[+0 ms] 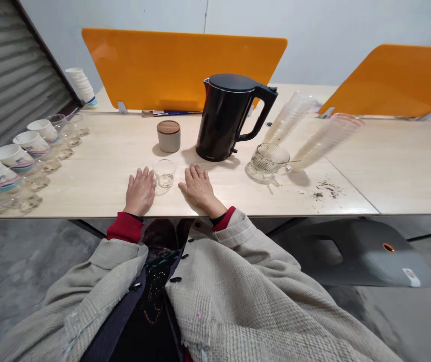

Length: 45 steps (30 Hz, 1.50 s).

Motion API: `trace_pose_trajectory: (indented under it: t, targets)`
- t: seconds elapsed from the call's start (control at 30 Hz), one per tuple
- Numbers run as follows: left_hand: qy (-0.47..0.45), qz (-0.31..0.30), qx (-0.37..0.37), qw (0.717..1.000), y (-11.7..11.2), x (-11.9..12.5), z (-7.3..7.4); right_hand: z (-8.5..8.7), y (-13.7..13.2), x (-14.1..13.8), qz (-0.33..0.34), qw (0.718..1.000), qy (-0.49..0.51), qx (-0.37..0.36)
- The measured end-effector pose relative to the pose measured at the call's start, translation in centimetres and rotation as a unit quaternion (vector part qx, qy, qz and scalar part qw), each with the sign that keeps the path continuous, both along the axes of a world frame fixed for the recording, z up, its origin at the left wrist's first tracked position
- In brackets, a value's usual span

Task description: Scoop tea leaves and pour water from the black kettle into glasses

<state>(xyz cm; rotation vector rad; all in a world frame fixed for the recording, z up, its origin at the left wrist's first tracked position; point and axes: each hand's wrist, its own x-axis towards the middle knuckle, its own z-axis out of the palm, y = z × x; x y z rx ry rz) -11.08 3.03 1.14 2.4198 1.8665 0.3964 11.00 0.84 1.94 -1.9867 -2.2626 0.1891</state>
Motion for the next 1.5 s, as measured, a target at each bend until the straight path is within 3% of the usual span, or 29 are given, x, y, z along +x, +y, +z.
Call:
trace_pose_trajectory:
  t: [0.4,0.63,1.1,1.5]
  targets:
    - [-0.004,-0.002,-0.006,1.000,0.0,0.0,0.1,0.7,-0.3,-0.2,-0.006,1.000,0.006,-0.013]
    - [-0.011,-0.001,-0.005,1.000,0.0,0.0,0.2,0.0,0.0,0.1,0.001,1.000,0.022,0.002]
    - [-0.025,0.002,0.008,1.000,0.6,-0.2,-0.9,0.7,-0.1,-0.3,-0.012,1.000,0.014,-0.003]
    - [-0.010,0.002,-0.001,1.000,0.4,-0.1,-0.5,1.2,-0.3,-0.5,-0.014,1.000,0.015,-0.020]
